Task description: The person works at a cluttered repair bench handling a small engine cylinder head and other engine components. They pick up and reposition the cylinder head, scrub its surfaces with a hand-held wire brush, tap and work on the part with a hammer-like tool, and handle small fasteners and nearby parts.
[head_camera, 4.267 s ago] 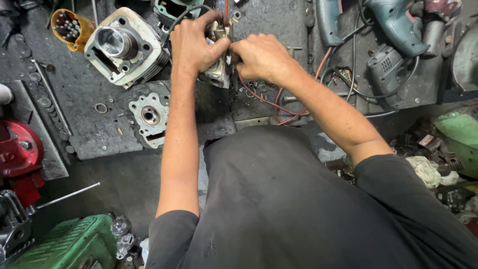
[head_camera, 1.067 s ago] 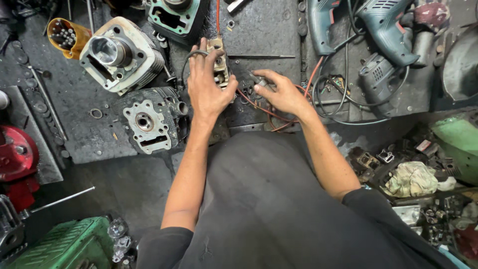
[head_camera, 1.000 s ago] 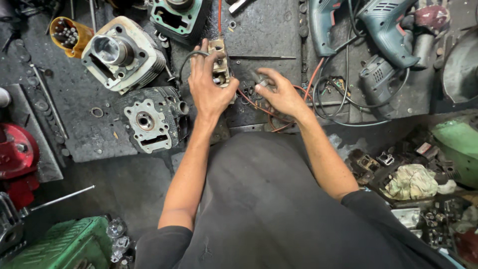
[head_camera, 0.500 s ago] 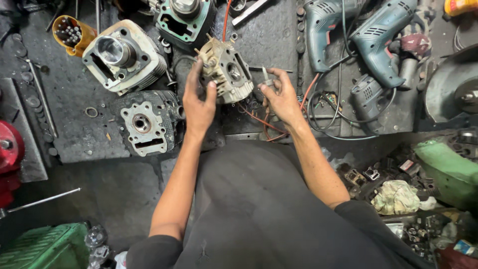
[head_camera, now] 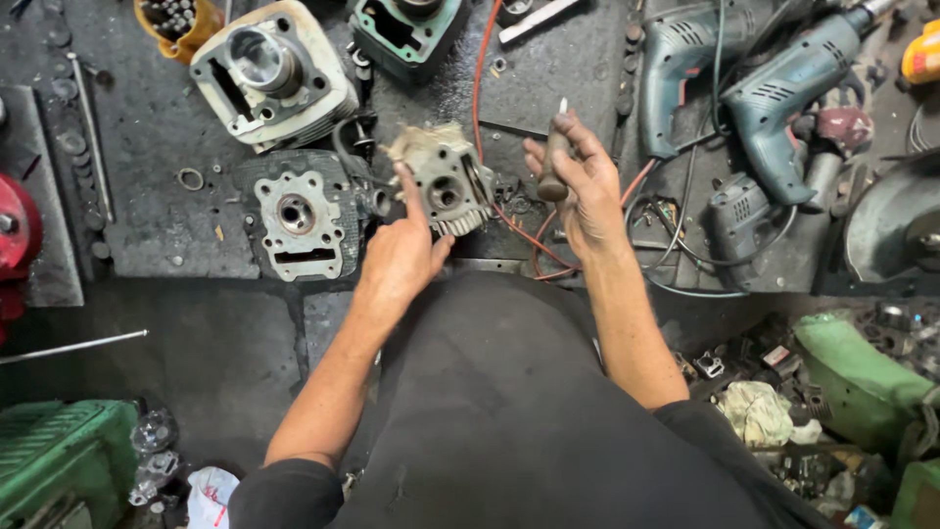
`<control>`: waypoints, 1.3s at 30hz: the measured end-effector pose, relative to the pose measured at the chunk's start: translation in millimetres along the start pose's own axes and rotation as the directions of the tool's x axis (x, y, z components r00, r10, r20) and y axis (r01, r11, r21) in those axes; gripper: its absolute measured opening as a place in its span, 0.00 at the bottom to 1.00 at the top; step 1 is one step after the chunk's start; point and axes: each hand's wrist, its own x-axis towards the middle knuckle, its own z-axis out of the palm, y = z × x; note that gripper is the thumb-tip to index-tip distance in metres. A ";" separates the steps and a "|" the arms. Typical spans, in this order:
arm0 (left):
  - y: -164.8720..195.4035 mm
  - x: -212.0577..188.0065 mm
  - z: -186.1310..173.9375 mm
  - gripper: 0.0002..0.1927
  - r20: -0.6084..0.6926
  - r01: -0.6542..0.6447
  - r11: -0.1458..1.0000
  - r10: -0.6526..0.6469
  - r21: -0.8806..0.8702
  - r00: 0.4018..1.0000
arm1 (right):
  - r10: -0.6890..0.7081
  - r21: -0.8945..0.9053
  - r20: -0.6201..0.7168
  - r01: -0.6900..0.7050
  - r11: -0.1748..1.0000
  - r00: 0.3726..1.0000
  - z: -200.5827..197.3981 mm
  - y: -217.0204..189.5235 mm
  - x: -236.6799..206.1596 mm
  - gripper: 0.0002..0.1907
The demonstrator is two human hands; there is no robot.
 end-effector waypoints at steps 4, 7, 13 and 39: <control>7.3 -14.6 -13.6 0.59 0.004 -0.071 0.997 0.071 0.043 0.997 | -0.014 0.129 0.161 -0.007 0.992 0.987 8.8 -19.9 -6.0 0.46; 10.8 -8.4 -22.7 0.61 -0.128 -0.326 0.885 0.385 0.333 0.914 | 0.023 0.108 0.210 -0.046 0.993 0.977 13.7 -35.0 -12.0 0.54; -4.9 38.7 -11.4 0.70 -0.019 -0.407 0.826 0.449 0.391 0.893 | 0.070 -0.008 0.232 -0.070 0.998 0.970 22.0 -40.0 -17.1 0.53; 4.5 75.3 -18.4 0.73 -0.247 -0.197 0.972 0.224 0.130 0.943 | -0.518 -0.485 0.509 0.726 0.487 0.688 30.1 56.5 32.9 0.25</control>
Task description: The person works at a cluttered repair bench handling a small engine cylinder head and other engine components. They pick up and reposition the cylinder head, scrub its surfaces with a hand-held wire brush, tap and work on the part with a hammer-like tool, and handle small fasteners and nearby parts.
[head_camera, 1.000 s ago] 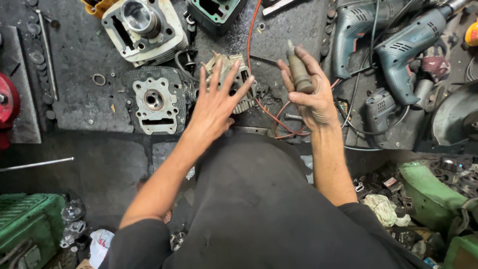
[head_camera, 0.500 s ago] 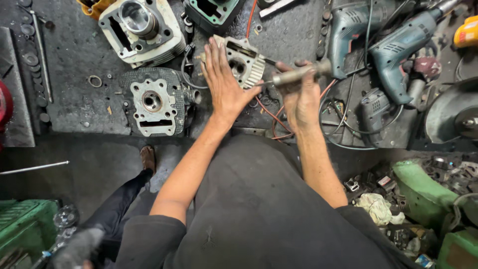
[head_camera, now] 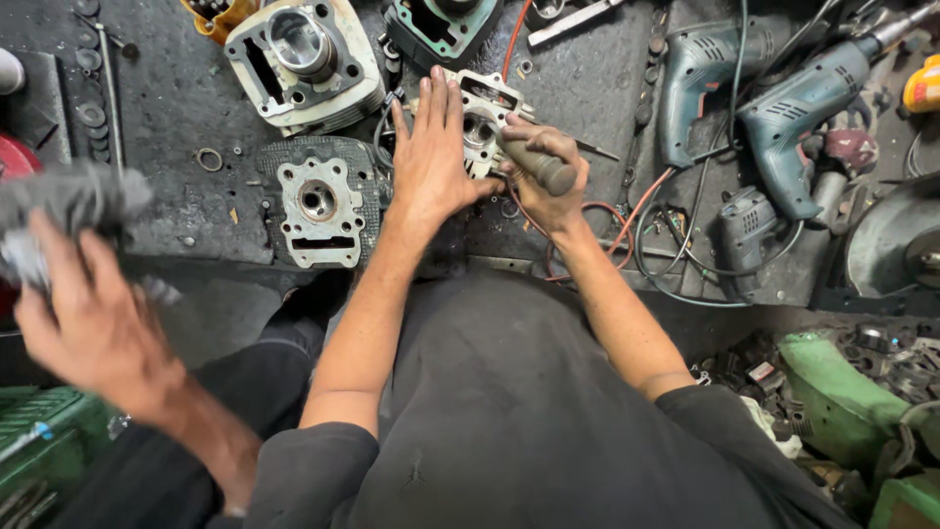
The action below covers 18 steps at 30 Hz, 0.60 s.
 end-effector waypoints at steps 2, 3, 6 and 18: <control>-2.1 4.9 -6.8 0.75 0.154 0.024 0.999 -0.028 0.030 0.988 | 0.061 0.051 -0.011 -0.060 0.997 0.998 0.0 2.6 1.9 0.24; -3.0 6.6 -7.8 0.75 0.159 0.011 0.999 -0.016 0.032 0.987 | 0.089 0.087 -0.025 -0.086 0.992 0.996 0.0 3.4 2.9 0.25; -7.9 11.1 -5.9 0.76 0.158 -0.024 0.999 0.018 0.040 0.987 | 0.184 0.139 -0.060 -0.174 0.975 0.981 2.2 2.0 7.4 0.25; -14.9 14.3 9.1 0.73 0.085 -0.057 0.993 0.049 0.105 0.995 | 0.350 0.029 0.105 -0.355 0.934 0.931 -9.2 -20.4 45.2 0.19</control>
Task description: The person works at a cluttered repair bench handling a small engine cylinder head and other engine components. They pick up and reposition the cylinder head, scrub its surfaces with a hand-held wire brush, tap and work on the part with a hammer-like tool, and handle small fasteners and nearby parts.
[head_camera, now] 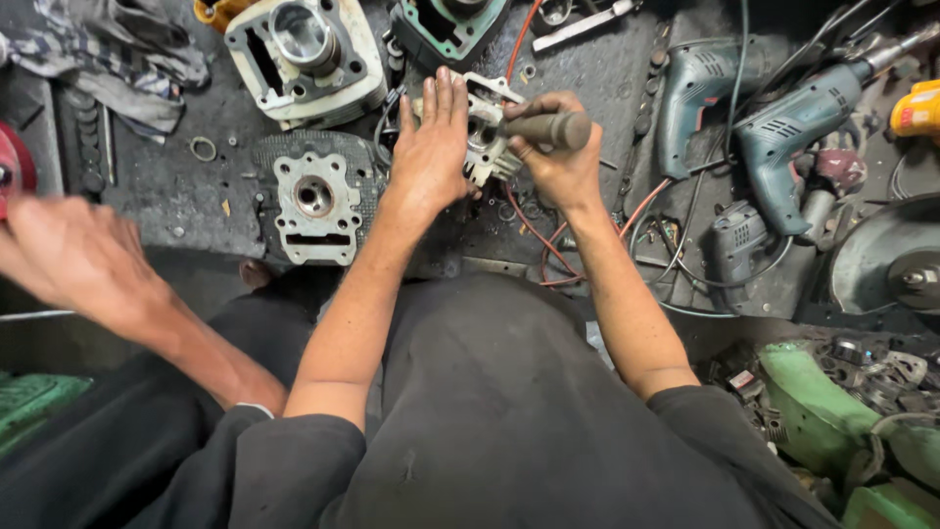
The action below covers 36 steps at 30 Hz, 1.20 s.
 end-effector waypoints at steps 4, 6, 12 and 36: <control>0.5 -1.4 -0.6 0.75 0.041 0.025 0.999 -0.023 -0.028 0.999 | -0.022 -0.138 0.087 0.034 0.990 0.996 -2.0 2.1 0.1 0.19; 0.6 0.7 -2.7 0.75 0.029 0.015 1.000 -0.014 -0.024 0.999 | -0.021 -0.127 0.078 0.031 0.991 0.997 -2.6 3.8 3.0 0.19; 1.8 -0.1 -5.3 0.75 0.047 0.028 0.999 -0.028 -0.017 0.999 | -0.093 -0.041 0.117 0.098 0.994 0.989 -3.8 4.1 9.9 0.18; 6.2 0.4 -9.6 0.76 0.099 0.040 0.999 -0.037 -0.031 0.994 | 0.004 -0.200 0.171 0.031 0.979 0.985 -10.3 -10.2 26.4 0.19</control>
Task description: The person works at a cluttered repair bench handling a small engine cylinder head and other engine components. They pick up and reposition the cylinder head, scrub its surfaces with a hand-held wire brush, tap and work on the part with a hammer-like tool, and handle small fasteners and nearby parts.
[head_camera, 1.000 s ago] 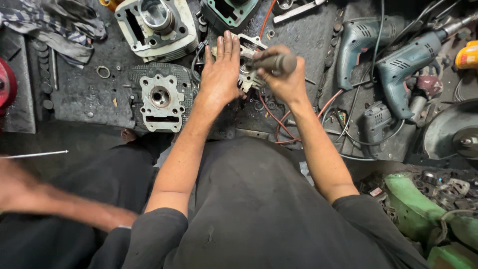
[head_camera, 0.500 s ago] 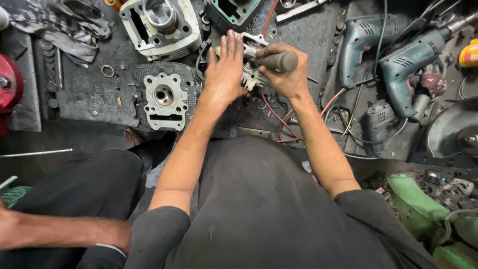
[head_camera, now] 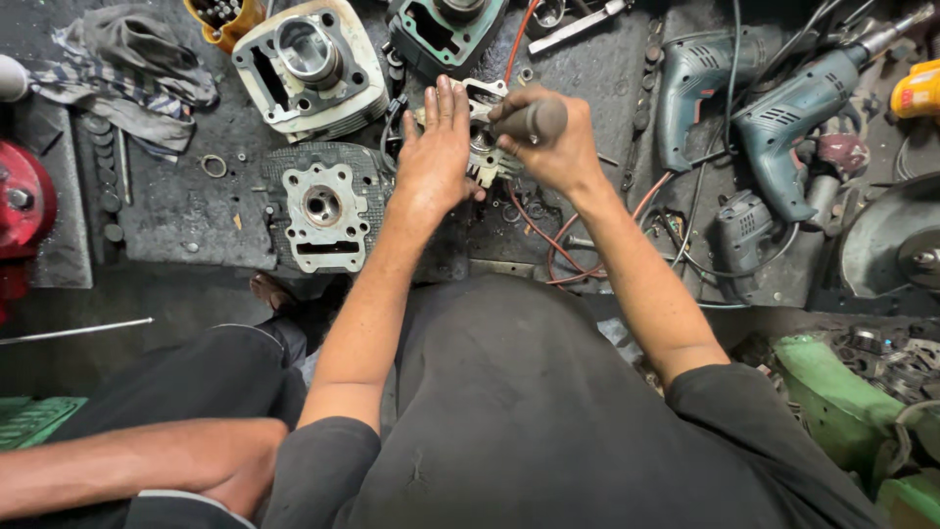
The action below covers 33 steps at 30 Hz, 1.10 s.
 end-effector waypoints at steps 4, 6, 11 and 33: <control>-0.8 -2.6 -0.3 0.76 -0.024 -0.019 1.000 0.019 -0.008 1.000 | 0.080 0.250 -0.026 -0.071 0.966 0.996 6.0 3.3 -2.0 0.19; 0.7 -4.5 -0.3 0.77 -0.003 -0.010 1.000 0.010 -0.011 1.000 | 0.099 0.253 -0.015 -0.092 0.963 0.995 4.7 5.5 -0.7 0.19; 3.6 1.0 -4.4 0.77 0.027 0.016 1.000 -0.015 -0.025 1.000 | 0.085 0.288 0.037 -0.092 0.953 0.996 -11.1 8.3 2.2 0.18; 4.6 -0.5 -8.7 0.76 0.022 0.034 0.997 -0.033 -0.071 0.999 | -0.196 0.132 -0.252 0.234 0.963 0.948 19.9 11.1 -35.1 0.12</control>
